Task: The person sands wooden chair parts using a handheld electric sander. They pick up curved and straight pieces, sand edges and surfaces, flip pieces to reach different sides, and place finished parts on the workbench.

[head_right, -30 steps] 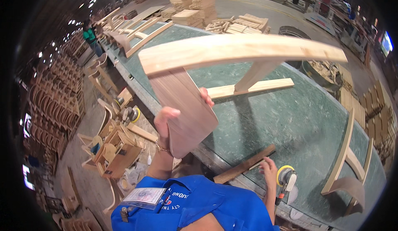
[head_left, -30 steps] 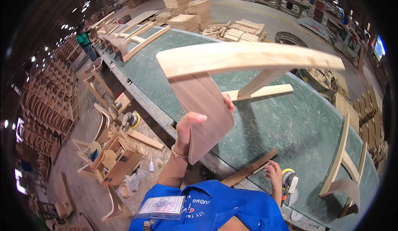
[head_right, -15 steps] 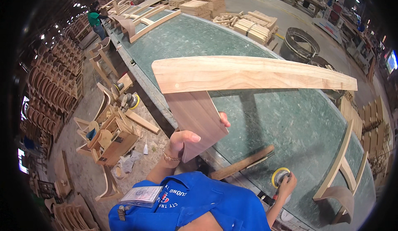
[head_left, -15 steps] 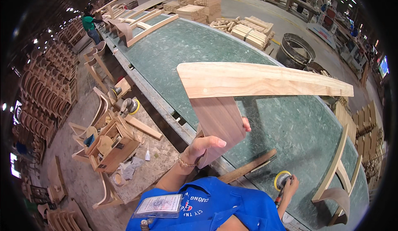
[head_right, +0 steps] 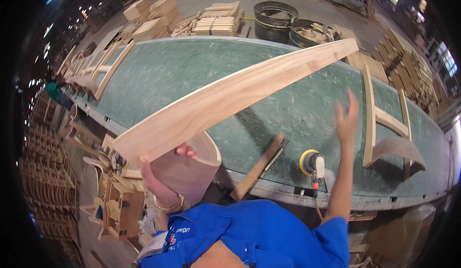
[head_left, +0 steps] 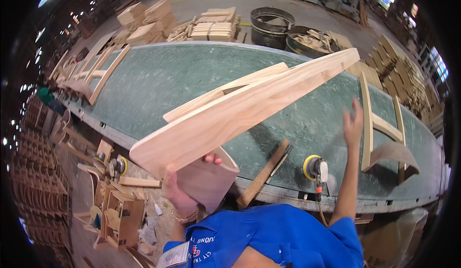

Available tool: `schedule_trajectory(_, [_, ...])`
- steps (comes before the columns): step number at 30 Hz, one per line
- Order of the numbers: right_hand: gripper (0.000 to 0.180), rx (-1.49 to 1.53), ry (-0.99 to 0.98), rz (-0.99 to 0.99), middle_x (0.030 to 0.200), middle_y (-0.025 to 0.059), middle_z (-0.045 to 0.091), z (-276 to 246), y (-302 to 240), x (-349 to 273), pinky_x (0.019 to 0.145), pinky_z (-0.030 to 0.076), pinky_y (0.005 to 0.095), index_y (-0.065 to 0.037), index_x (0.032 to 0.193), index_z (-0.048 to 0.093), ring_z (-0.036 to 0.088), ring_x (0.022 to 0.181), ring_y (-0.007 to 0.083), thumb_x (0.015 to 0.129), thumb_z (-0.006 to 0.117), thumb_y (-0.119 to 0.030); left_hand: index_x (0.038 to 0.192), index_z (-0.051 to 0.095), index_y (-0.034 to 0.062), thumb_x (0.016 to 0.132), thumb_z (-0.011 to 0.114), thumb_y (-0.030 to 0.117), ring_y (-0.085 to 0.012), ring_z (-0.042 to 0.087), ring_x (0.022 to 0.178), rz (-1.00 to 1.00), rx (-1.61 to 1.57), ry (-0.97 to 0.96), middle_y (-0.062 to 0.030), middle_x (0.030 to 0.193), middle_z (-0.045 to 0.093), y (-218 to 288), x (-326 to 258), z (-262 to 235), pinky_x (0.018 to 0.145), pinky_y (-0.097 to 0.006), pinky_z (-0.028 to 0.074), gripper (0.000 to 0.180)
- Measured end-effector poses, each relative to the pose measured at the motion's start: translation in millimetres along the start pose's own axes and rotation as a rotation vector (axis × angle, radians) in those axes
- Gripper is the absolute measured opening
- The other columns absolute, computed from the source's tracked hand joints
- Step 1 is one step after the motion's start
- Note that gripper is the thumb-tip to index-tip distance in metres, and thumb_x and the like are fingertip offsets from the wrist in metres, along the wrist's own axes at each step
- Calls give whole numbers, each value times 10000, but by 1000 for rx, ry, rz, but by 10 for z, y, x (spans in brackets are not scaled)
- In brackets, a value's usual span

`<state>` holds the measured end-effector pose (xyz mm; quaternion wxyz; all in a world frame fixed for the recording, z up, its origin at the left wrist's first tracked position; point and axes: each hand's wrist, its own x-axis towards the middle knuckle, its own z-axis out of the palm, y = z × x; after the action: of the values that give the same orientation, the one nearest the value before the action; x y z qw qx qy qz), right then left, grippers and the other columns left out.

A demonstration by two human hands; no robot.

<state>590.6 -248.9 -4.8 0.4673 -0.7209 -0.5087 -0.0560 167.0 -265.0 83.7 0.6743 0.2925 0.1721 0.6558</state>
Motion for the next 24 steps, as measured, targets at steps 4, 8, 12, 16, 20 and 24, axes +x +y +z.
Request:
schedule_trajectory(4, [474,-5,188,-379,1240,149,584,-216,-607,1027,968,390,360,-88,1241,593,501,1184,294,921,522,-430,1343,339,-36,851,454,562,-279,474,940,-99,106,-35,-188,1043,520,302,-189,-250,858,-469,431,782])
schedule_trajectory(8, [700,-118,-366,71,893,163,672,-356,-397,1119,805,444,366,-101,951,717,609,866,318,855,345,-686,1311,386,-1,922,406,517,-219,489,779,2,262,-133,-150,1046,542,821,-241,-190,732,-392,455,648])
schedule_trajectory(12, [771,21,-529,-232,754,102,657,-391,-152,420,660,472,375,-34,828,678,629,712,281,806,347,-731,1303,397,-15,929,436,479,-216,560,900,125,628,-186,-156,1083,563,1706,-73,-211,775,-382,480,621])
schedule_trajectory(16, [635,128,-790,-105,844,91,698,-400,-335,-319,723,517,321,-82,970,678,688,801,222,518,845,-495,1335,372,-48,911,562,320,-238,547,1097,410,928,187,-145,1195,547,2186,467,-96,959,-371,442,592])
schedule_trajectory(20, [532,281,-790,-6,804,113,673,-47,-815,-793,691,495,328,-120,1021,657,666,752,278,636,812,-452,1304,452,-16,900,624,372,-168,547,1072,563,1175,-267,-98,1189,560,2135,1591,841,938,-310,429,585])
schedule_trajectory(24, [523,646,-600,147,934,118,694,600,-1370,-987,768,505,330,-128,1159,599,682,868,240,764,739,-442,1252,449,-11,813,683,525,-164,559,975,886,1320,-65,-99,1109,572,1532,2216,1801,895,-285,441,731])
